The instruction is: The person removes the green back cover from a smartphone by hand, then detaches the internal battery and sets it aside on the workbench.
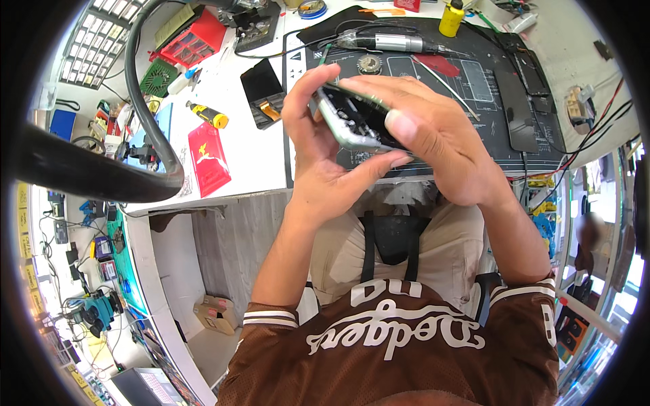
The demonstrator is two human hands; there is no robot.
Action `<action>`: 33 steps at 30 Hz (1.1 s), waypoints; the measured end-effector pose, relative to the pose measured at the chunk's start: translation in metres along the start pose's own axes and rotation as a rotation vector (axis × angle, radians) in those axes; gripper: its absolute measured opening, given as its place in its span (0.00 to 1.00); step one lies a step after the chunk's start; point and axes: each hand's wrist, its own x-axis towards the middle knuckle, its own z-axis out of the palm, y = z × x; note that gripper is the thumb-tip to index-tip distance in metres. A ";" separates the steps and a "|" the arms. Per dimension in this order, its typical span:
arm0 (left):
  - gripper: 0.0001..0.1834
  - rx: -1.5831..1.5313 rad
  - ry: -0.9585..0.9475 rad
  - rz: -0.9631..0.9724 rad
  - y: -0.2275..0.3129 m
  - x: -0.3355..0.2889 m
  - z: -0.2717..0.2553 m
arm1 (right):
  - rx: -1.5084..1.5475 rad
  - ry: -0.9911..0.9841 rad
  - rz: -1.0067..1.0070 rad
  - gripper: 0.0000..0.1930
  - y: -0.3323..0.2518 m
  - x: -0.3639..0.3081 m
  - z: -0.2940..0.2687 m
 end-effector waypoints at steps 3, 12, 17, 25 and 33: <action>0.64 -0.015 0.046 0.081 -0.006 -0.004 -0.001 | -0.148 -0.087 -0.020 0.31 -0.006 0.000 -0.003; 0.65 -0.070 0.061 0.140 -0.008 -0.009 0.000 | -0.132 -0.089 0.027 0.35 -0.010 -0.007 -0.001; 0.64 -0.128 0.068 0.054 -0.004 -0.013 0.002 | -0.188 -0.138 0.036 0.40 -0.006 -0.013 -0.007; 0.60 -0.588 0.223 -0.384 0.026 -0.010 0.014 | -0.166 -0.387 0.142 0.49 -0.016 -0.034 -0.056; 0.52 -0.856 0.224 -0.498 0.025 -0.011 0.020 | -0.116 -0.367 0.179 0.32 -0.037 -0.035 -0.084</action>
